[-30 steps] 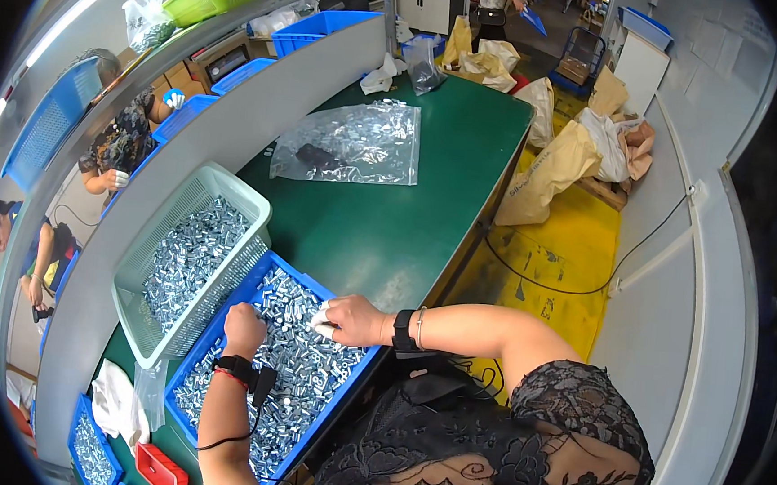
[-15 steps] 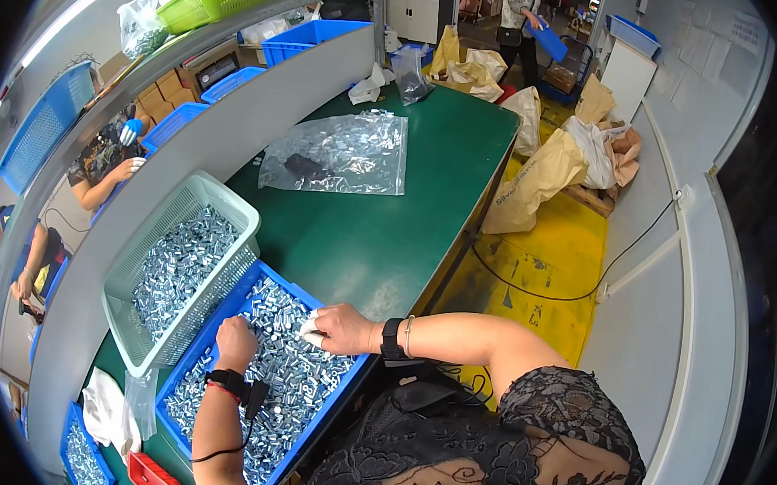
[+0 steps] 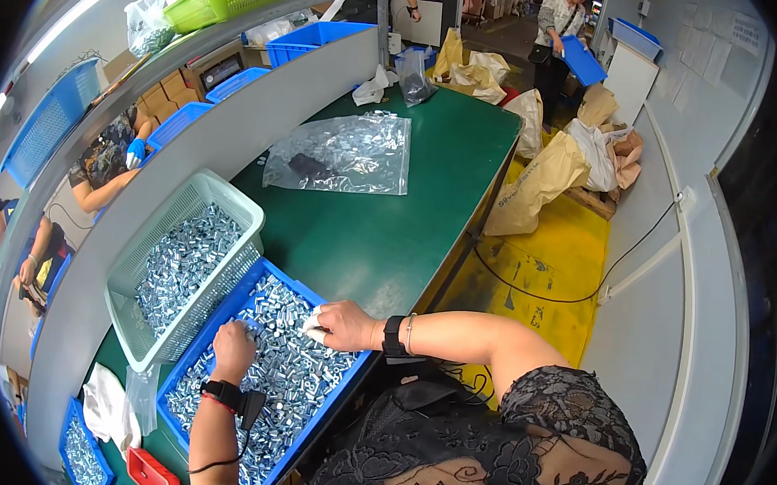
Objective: Manually assembling and inspecting small metal and plastic hardware parts at a factory workstation.
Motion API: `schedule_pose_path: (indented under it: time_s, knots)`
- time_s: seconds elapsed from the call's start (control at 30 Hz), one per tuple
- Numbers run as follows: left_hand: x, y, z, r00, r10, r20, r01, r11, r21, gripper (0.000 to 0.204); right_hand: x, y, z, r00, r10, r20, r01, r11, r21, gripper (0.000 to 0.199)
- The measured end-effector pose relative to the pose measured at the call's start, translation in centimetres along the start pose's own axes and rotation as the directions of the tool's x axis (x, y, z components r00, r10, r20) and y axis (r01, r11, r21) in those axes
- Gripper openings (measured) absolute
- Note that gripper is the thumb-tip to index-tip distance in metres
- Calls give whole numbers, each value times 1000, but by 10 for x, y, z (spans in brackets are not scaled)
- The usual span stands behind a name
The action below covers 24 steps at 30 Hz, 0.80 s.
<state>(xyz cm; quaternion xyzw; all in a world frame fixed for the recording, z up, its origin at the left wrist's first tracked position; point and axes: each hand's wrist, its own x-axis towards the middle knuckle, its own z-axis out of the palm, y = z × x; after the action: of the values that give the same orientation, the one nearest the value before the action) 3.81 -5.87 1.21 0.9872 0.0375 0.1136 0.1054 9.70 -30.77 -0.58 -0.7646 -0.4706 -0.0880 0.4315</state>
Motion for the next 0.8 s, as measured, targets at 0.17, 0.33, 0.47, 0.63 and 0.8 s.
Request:
schedule_pose_path:
  time_s: [0.17,0.33,0.47,0.63,0.8]
  knots:
    - [-31,28,-29,999,50,1,-49,984,-172,12,2,-4,-2,999,26,18,-27,999,20,7]
    - [-79,58,-50,991,-31,129,85,896,-436,13,4,-2,-6,999,38,18,-38,999,19,7]
    - [-126,60,-55,983,-144,109,180,832,-525,13,5,-7,-6,998,55,35,-57,998,34,7]
    - [-161,64,-51,915,-392,98,363,692,-624,13,2,-6,-4,998,44,42,-45,999,15,8]
    - [-181,59,-28,844,-530,80,395,515,-761,14,2,-7,-4,998,28,55,-27,999,-24,9]
